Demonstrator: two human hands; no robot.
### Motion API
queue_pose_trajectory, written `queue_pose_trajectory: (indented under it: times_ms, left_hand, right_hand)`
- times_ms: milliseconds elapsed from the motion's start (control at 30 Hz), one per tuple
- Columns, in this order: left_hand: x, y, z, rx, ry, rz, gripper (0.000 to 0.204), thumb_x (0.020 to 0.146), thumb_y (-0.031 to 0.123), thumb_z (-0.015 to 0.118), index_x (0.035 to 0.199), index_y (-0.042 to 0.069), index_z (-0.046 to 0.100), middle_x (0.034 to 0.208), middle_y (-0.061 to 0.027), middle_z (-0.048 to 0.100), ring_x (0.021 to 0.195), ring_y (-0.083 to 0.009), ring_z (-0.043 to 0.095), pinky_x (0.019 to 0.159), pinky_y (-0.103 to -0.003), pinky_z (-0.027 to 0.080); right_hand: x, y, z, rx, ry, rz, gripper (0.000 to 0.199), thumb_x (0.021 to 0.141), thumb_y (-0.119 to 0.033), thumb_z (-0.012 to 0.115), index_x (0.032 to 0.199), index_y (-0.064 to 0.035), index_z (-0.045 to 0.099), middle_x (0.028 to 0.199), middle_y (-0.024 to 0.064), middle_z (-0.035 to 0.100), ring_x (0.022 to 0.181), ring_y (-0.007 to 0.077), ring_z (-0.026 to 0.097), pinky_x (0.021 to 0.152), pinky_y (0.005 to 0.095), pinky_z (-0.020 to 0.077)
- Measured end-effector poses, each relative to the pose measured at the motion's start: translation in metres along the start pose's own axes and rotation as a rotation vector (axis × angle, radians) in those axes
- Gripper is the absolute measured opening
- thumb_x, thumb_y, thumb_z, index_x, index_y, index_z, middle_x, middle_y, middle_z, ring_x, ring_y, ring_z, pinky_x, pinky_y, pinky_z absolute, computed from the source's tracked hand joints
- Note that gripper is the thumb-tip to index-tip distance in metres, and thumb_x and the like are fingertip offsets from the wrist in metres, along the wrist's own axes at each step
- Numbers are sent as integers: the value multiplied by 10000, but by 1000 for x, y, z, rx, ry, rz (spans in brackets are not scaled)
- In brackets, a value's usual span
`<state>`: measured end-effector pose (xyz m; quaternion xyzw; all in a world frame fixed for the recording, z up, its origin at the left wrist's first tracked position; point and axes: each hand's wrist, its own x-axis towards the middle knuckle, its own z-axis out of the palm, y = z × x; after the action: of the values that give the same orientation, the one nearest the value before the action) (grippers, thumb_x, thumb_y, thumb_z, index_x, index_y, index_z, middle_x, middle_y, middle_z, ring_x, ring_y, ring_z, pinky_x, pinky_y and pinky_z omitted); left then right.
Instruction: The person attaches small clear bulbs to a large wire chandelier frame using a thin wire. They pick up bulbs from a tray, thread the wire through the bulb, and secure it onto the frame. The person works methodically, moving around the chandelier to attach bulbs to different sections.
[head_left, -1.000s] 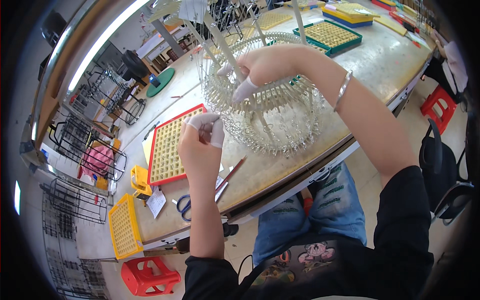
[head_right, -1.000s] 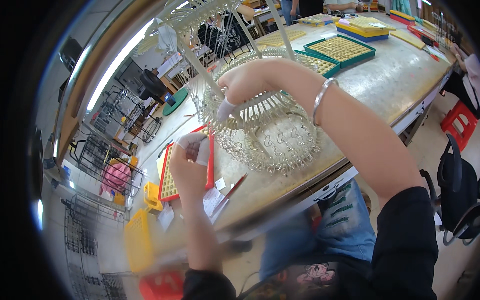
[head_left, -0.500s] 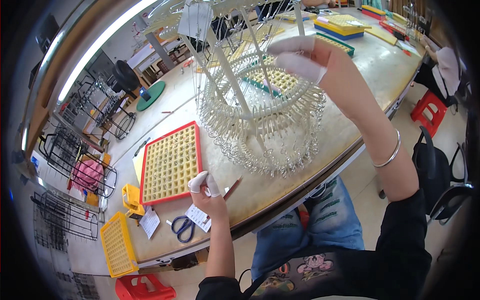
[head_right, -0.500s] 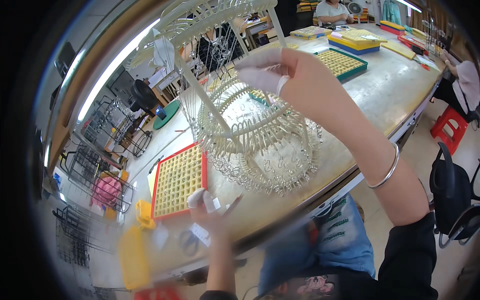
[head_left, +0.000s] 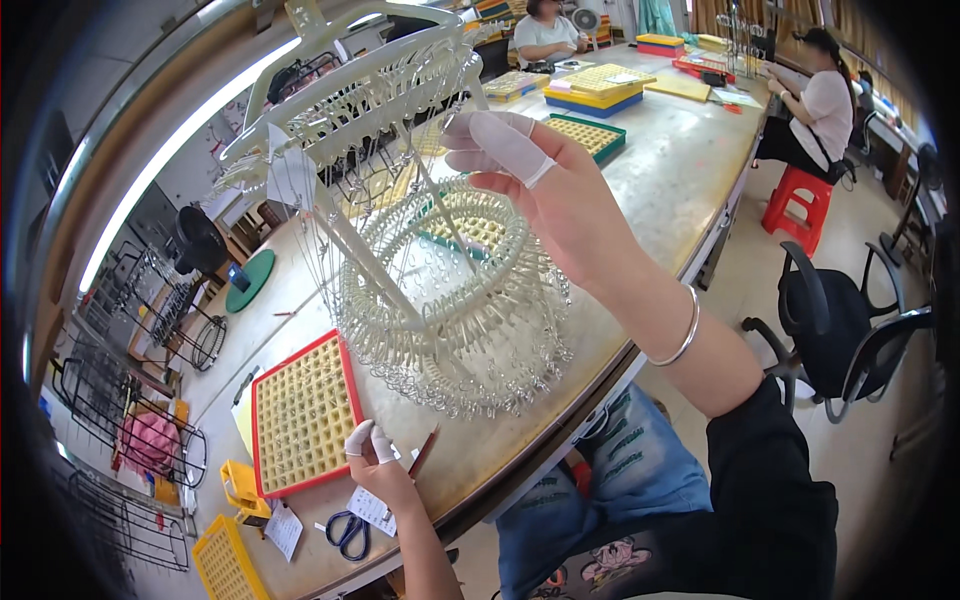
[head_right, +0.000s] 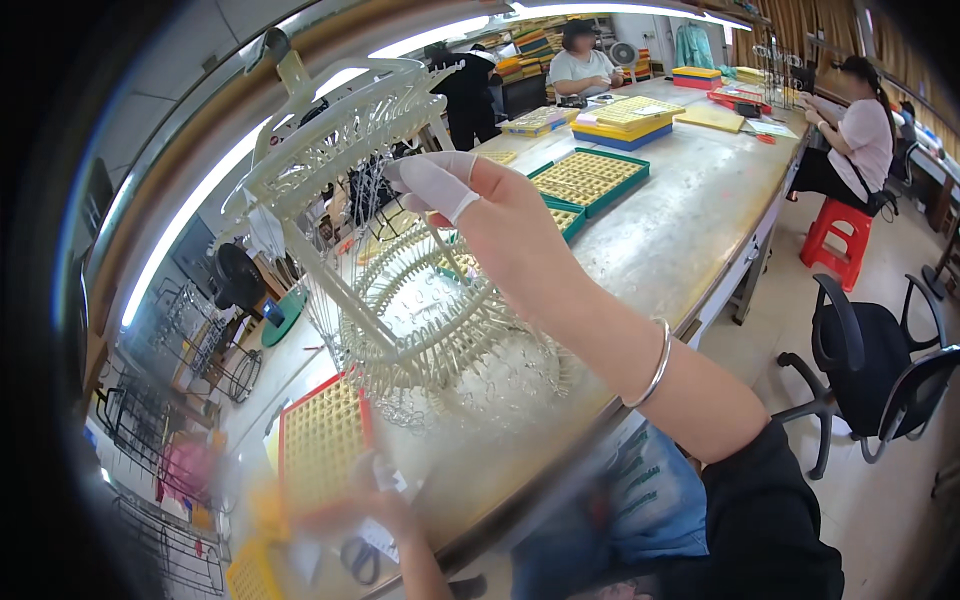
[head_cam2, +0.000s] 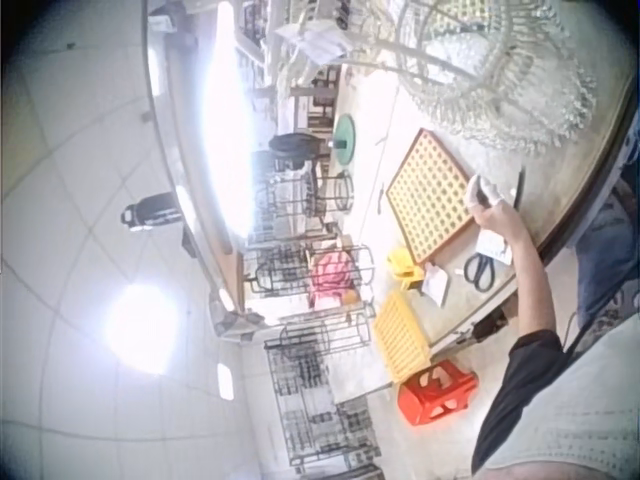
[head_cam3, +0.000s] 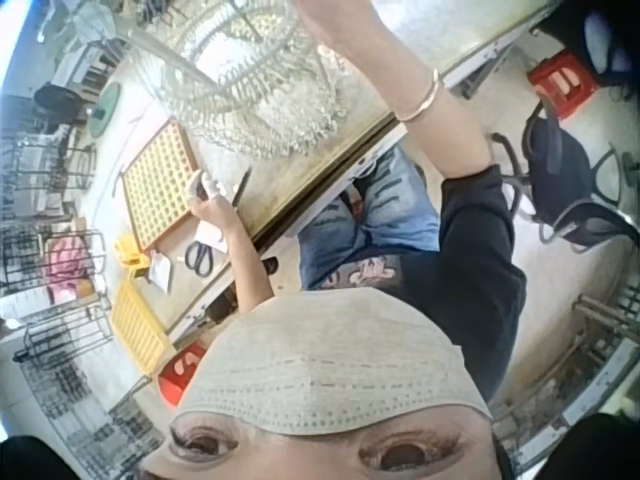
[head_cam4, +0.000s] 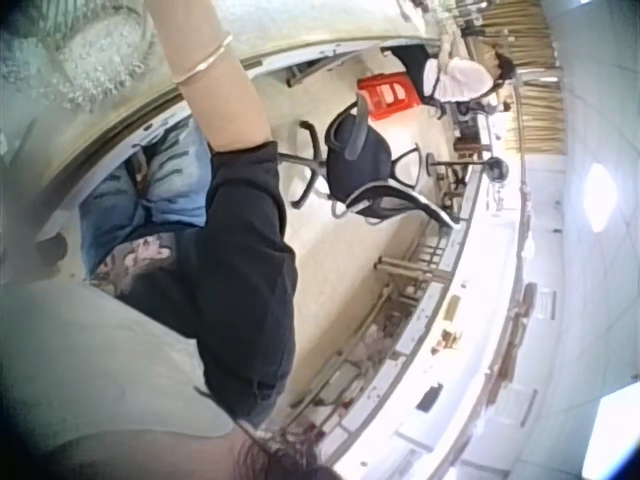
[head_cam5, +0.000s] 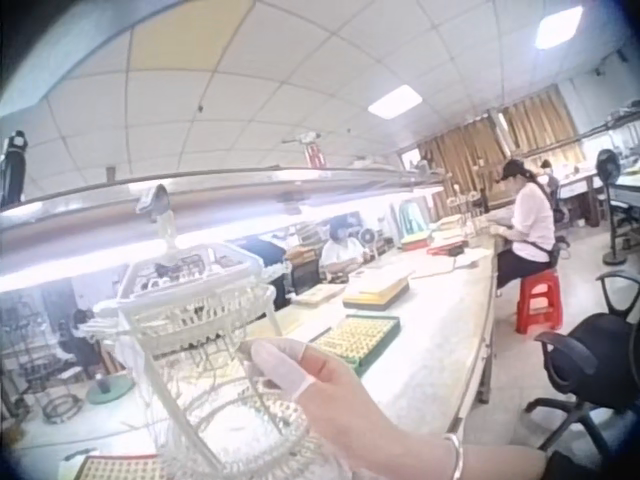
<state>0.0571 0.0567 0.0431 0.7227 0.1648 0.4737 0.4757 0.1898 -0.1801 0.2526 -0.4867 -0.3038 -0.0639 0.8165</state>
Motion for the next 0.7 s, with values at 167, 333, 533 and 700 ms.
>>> queue_pose_trajectory:
  times_ms: [167, 333, 533, 700]
  left_hand:
    - [2, -6, -3, -56, -21, -60, 117, 844, 30, 560, 955, 1, 583, 777, -6, 550, 640, -63, 492, 569, -197, 411]
    - [0, -11, -2, -80, -38, -102, 120, 844, 27, 554, 958, -1, 575, 801, -22, 567, 652, -70, 508, 584, -202, 429]
    - [0, -13, -3, -75, -58, -101, 123, 841, 25, 553, 957, -6, 576, 820, -36, 579, 665, -78, 522, 594, -210, 441]
    - [1, -10, -3, -59, -69, -85, 122, 840, 22, 549, 952, -14, 580, 807, -42, 581, 657, -83, 522, 592, -212, 439]
  right_hand:
    - [0, -3, 8, 89, 3, -50, 254, 861, -261, 579, 988, -46, 625, 885, -5, 615, 812, 75, 510, 764, 228, 393]
    - [5, -6, 3, -6, -24, -52, 289, 882, -265, 553, 1063, -45, 602, 986, 25, 629, 928, 116, 569, 829, 266, 414]
    - [2, 1, -3, 26, -17, -41, 299, 887, -274, 544, 1069, -44, 602, 1010, 30, 628, 935, 115, 572, 835, 262, 410]
    - [3, 2, -3, 12, 17, -38, 298, 892, -267, 535, 1072, -39, 602, 1021, 31, 628, 939, 113, 570, 836, 261, 415]
